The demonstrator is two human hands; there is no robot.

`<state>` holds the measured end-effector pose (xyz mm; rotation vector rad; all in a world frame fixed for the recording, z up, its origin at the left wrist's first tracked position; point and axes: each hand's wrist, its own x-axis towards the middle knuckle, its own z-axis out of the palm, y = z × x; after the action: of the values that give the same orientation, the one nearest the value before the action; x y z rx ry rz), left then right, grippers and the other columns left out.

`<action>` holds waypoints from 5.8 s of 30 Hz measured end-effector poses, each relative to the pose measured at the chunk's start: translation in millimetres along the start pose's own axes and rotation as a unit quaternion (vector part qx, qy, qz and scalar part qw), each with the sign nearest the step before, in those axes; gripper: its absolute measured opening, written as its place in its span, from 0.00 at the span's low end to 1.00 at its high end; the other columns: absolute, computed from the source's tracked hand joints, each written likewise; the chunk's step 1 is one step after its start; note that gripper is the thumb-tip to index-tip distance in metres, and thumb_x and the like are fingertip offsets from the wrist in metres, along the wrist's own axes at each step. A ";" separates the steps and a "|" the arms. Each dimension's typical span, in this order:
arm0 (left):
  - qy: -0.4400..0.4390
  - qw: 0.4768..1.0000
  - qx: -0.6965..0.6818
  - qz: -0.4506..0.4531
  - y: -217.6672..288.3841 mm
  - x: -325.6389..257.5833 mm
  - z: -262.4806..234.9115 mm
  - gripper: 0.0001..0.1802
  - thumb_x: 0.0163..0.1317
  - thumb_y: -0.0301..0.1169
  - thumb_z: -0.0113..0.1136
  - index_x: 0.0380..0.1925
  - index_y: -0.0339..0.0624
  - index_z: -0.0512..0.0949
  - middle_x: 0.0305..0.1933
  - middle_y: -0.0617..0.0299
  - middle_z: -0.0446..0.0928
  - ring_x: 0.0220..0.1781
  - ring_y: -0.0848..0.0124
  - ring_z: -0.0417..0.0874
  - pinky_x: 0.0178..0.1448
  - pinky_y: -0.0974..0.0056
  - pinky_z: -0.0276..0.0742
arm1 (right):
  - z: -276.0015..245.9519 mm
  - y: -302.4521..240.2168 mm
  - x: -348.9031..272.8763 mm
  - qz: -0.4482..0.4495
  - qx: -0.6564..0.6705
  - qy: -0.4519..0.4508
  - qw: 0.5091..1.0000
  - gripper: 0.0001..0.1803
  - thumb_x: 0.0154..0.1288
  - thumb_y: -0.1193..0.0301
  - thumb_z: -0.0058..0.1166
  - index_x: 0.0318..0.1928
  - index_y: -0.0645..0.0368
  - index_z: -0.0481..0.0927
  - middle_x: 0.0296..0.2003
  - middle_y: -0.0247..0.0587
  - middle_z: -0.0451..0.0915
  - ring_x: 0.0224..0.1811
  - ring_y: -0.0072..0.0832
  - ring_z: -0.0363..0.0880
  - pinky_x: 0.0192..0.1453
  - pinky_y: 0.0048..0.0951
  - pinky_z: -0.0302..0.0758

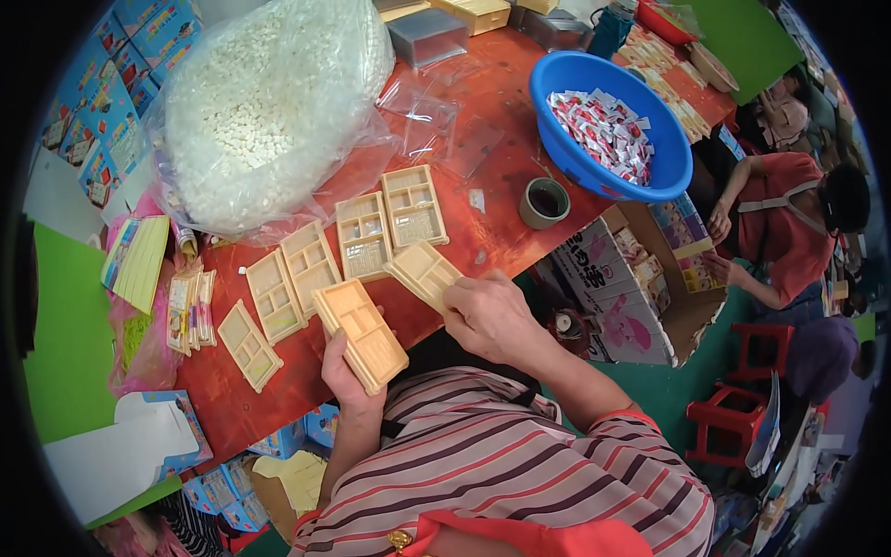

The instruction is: Packing small white cubes into partitioned plastic trays on a workbench.

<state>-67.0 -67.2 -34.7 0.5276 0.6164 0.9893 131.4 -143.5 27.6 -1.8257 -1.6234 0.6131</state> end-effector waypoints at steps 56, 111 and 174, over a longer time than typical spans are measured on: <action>0.051 0.993 0.046 0.092 16.7 -32.5 -15.9 0.39 0.58 0.36 0.50 0.70 0.42 0.53 0.62 0.51 0.67 0.63 0.61 0.71 0.66 0.56 0.67 | 85.4 -63.6 18.0 -0.065 0.186 -0.195 0.961 0.12 0.65 0.65 0.54 0.35 0.64 0.76 0.29 0.51 0.77 0.30 0.48 0.77 0.33 0.42 0.72; 0.242 0.925 0.070 0.284 79.9 -87.9 -81.6 0.41 0.60 0.37 0.48 0.73 0.42 0.47 0.73 0.48 0.56 0.68 0.52 0.69 0.59 0.56 0.77 | 161.1 -94.6 48.8 -0.214 -0.093 -0.108 0.966 0.09 0.59 0.68 0.57 0.26 0.60 0.77 0.23 0.46 0.77 0.26 0.45 0.79 0.35 0.42 0.75; 0.205 0.941 -0.033 0.266 99.0 -104.0 -126.6 0.34 0.63 0.37 0.46 0.69 0.38 0.56 0.66 0.49 0.67 0.64 0.56 0.72 0.66 0.53 0.70 | 203.4 -161.4 53.1 -0.241 -0.073 -0.246 0.936 0.14 0.54 0.66 0.53 0.24 0.65 0.84 0.22 0.54 0.82 0.28 0.48 0.84 0.33 0.44 0.81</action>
<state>-256.0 -97.8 -35.3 0.4364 0.8271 1.6534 -116.4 -53.2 1.3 -1.3376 -2.4041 0.7734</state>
